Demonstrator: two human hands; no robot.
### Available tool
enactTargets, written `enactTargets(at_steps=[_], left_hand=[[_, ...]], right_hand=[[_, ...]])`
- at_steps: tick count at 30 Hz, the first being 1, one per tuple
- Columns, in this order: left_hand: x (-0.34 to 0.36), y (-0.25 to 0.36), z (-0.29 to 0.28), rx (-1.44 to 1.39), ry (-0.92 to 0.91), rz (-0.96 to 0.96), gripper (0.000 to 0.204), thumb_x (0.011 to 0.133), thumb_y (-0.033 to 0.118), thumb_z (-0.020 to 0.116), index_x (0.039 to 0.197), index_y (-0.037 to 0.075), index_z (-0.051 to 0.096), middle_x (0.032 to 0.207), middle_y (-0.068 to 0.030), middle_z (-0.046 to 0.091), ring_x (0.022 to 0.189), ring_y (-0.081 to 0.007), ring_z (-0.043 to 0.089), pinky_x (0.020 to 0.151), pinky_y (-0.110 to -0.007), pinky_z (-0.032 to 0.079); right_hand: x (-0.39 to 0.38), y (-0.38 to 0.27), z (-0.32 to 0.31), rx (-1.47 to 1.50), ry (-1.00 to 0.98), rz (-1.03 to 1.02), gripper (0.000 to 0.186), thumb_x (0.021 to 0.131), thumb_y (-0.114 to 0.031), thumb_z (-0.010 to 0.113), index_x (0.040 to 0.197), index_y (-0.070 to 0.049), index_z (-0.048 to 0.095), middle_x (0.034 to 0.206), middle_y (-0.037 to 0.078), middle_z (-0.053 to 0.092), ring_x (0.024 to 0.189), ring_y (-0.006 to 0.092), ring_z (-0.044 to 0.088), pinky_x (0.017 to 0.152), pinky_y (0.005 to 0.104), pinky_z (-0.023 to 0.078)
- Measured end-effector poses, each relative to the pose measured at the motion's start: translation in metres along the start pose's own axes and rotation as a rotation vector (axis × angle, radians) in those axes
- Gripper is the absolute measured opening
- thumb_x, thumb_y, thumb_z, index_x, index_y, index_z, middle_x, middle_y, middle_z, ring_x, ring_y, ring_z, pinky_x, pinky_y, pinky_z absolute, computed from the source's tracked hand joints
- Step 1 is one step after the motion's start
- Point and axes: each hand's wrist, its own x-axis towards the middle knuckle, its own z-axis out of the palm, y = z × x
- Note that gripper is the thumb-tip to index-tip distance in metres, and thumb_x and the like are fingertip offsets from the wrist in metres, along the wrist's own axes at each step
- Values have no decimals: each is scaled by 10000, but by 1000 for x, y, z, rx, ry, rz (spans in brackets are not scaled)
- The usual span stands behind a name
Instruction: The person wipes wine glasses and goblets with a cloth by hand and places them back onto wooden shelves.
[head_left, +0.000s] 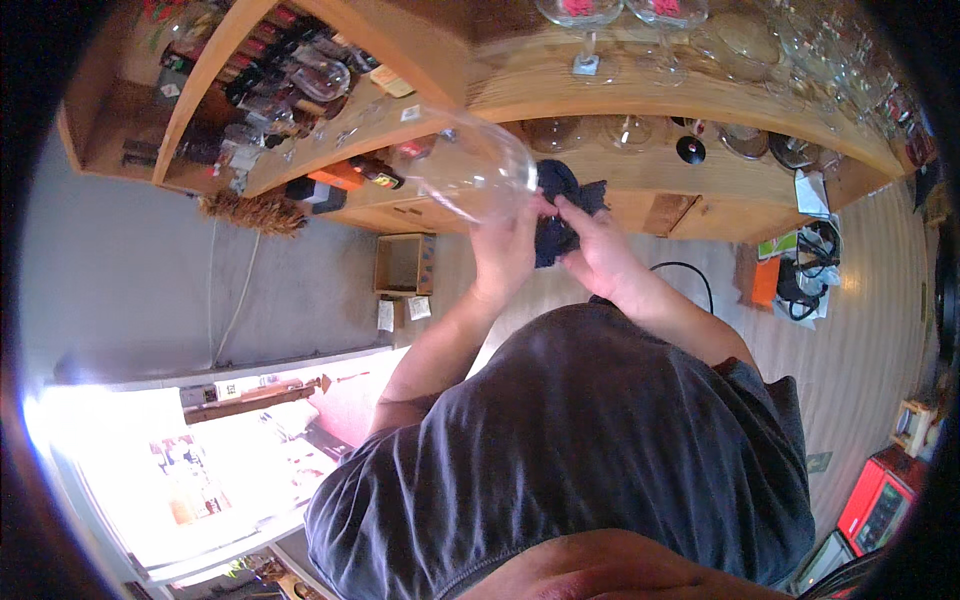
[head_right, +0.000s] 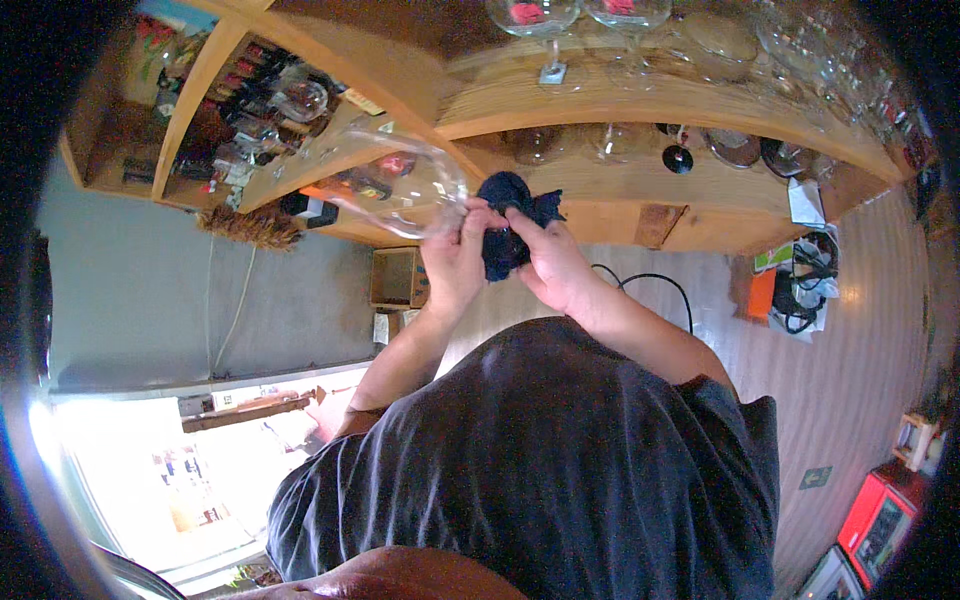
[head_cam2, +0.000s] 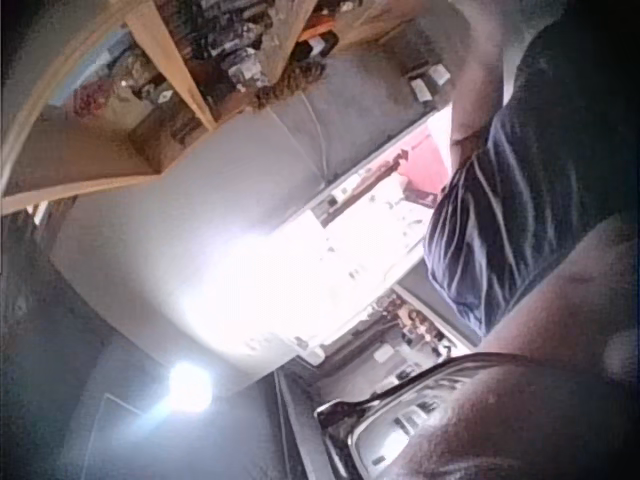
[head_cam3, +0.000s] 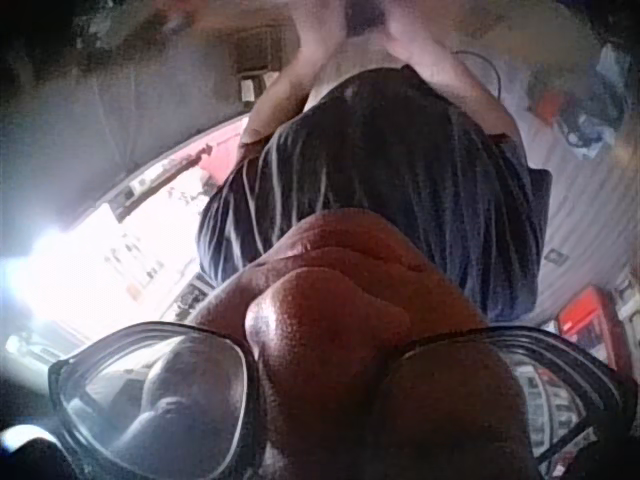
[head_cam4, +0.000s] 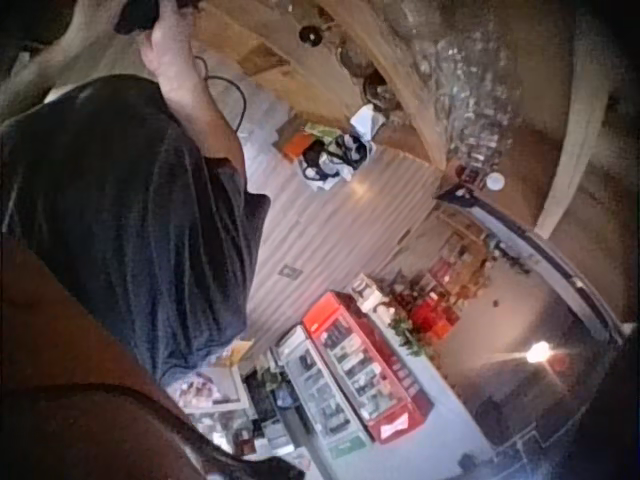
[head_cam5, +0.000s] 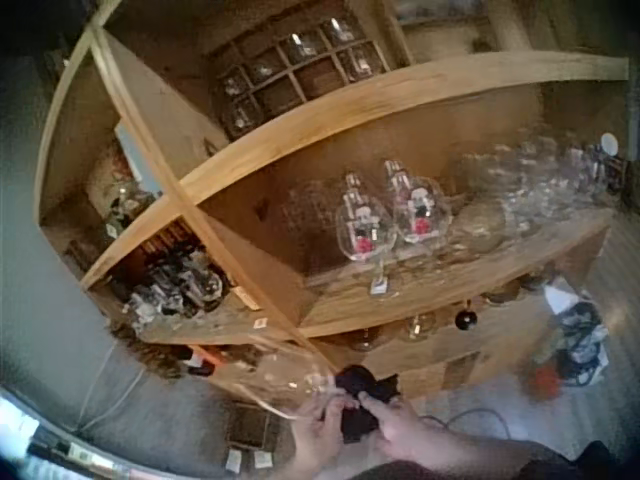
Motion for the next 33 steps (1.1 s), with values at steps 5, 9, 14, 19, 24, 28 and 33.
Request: enactTargets(at_steps=[5,9,14,19,24,28,33], left_hand=[[-41,-3,-35,65,-58,-1,148,952,84,554,939,-14,664,885,-83,689,803,-120,640,762,-279,497],[-70,-14,-71,-189,-25,-396,178,990,87,510,1071,-27,620,776,-18,605,715,-89,584,680,-236,476],[-127,-18,-91,-444,-218,-541,194,993,77,487,1115,-22,601,753,-13,573,680,-74,553,621,-232,472],[-165,28,-100,-582,-225,-523,253,883,-17,536,1126,-34,600,861,-72,647,750,-114,609,631,-260,510],[-185,17,-126,-506,-276,-413,305,786,-85,540,1083,-56,602,876,-96,666,788,-143,630,675,-289,528],[-200,11,-143,-695,-394,-502,180,929,26,511,1083,-39,577,731,-61,628,660,-109,602,594,-254,488],[-210,25,-151,-1312,-546,-644,207,1012,169,481,1091,-8,555,753,-91,636,663,-175,631,651,-270,505]], right_hand=[[-13,42,1,-500,33,-217,238,932,-66,586,1167,-28,587,1037,46,663,874,125,637,758,295,531],[-44,66,14,-901,271,-635,300,945,-117,582,1204,31,564,1077,96,658,961,179,623,863,311,484],[-84,83,46,-974,71,-864,513,957,-230,556,1413,-27,435,1439,184,420,1308,275,422,1063,380,342],[-105,118,63,-1693,-176,-1093,571,960,-480,473,1412,-131,480,1536,244,223,1382,438,281,1117,554,208],[-124,161,52,-1742,-185,-994,541,991,-482,394,1367,-117,528,1556,245,169,1396,456,246,1126,550,193],[-126,172,64,-1150,-178,-790,569,1021,-431,379,1472,-87,329,1507,180,295,1346,303,373,1099,417,301],[-120,170,63,-387,-290,-328,751,914,-311,670,1478,-57,244,1349,100,464,1189,175,497,1014,338,409]])
